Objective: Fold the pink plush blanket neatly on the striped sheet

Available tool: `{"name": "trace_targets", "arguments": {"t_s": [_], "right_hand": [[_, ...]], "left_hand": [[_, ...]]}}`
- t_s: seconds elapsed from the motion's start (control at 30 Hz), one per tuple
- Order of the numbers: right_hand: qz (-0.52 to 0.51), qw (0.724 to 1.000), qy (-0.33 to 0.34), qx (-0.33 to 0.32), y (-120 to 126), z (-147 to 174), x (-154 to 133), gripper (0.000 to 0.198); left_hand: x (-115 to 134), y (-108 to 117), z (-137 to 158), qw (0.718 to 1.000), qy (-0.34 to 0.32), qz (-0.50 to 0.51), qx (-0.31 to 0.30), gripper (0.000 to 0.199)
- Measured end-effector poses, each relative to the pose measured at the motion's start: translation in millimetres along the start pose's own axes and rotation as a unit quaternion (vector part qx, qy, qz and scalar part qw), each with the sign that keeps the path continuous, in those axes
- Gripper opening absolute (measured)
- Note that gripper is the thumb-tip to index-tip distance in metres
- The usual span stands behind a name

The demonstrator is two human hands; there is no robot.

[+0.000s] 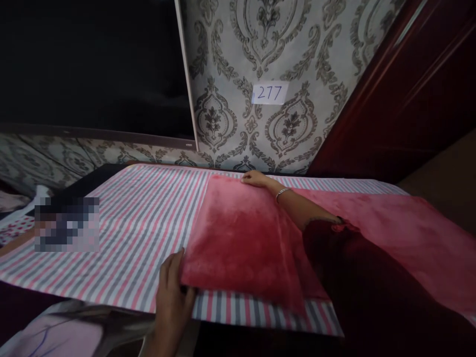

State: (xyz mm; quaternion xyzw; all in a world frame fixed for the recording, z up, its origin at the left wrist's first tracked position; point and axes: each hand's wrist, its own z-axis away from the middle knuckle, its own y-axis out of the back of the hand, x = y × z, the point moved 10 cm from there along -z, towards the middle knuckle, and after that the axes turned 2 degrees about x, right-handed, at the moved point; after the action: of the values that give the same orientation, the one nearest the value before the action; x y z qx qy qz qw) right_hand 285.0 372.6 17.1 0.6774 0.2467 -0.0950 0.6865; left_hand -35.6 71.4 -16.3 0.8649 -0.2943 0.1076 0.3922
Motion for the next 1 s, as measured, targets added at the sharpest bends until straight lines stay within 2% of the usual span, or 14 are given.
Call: {"name": "trace_targets", "arguments": {"t_s": [0.07,0.13,0.27,0.37,0.43,0.53,0.6,0.73,0.8,0.9,1.0], "right_hand": [[0.007,1.000,-0.013,-0.007,4.9,8.5,12.5,0.027],[0.008,1.000,-0.014,0.002,6.5,10.0,10.2,0.028],[-0.021,0.999,0.025,0.024,-8.1,-5.8,-34.0,0.033],[-0.057,0.997,0.046,0.022,-28.2,-22.6,-69.8,0.026],[-0.080,0.996,0.042,0.012,-40.3,-32.3,-81.7,0.022],[-0.118,0.993,0.023,-0.021,-55.0,-43.8,-84.3,0.029],[-0.139,0.990,0.010,-0.034,-60.9,-51.1,-82.1,0.032],[-0.158,0.987,0.001,-0.008,-67.6,-66.2,-81.4,0.035],[-0.150,0.989,0.002,0.016,-71.9,-71.1,-83.8,0.039],[-0.114,0.993,0.006,0.042,-75.5,-73.1,-89.6,0.044],[-0.076,0.996,0.018,0.049,-68.6,-67.8,-96.2,0.040]], "left_hand": [[2.2,-1.0,-2.1,1.000,-0.006,-0.014,-0.014,0.066],[3.7,-2.0,-2.5,0.999,-0.010,-0.021,-0.023,0.065],[2.6,-2.7,3.2,0.999,-0.020,-0.014,-0.022,0.064],[1.7,-2.8,9.1,0.999,-0.034,-0.007,-0.015,0.065],[0.9,-3.6,12.2,0.999,-0.036,-0.003,-0.012,0.068],[-1.2,-5.9,17.1,1.000,-0.022,0.010,-0.006,0.071],[-3.3,-5.4,21.5,1.000,-0.005,0.023,0.010,0.067],[-23.0,1.4,31.3,0.993,0.105,0.030,0.043,0.047],[-29.0,6.7,32.4,0.989,0.136,0.026,0.050,0.044],[-25.9,12.9,25.8,0.992,0.107,0.045,0.051,0.042],[-29.7,10.9,20.0,0.993,0.096,0.068,0.030,0.040]]}}
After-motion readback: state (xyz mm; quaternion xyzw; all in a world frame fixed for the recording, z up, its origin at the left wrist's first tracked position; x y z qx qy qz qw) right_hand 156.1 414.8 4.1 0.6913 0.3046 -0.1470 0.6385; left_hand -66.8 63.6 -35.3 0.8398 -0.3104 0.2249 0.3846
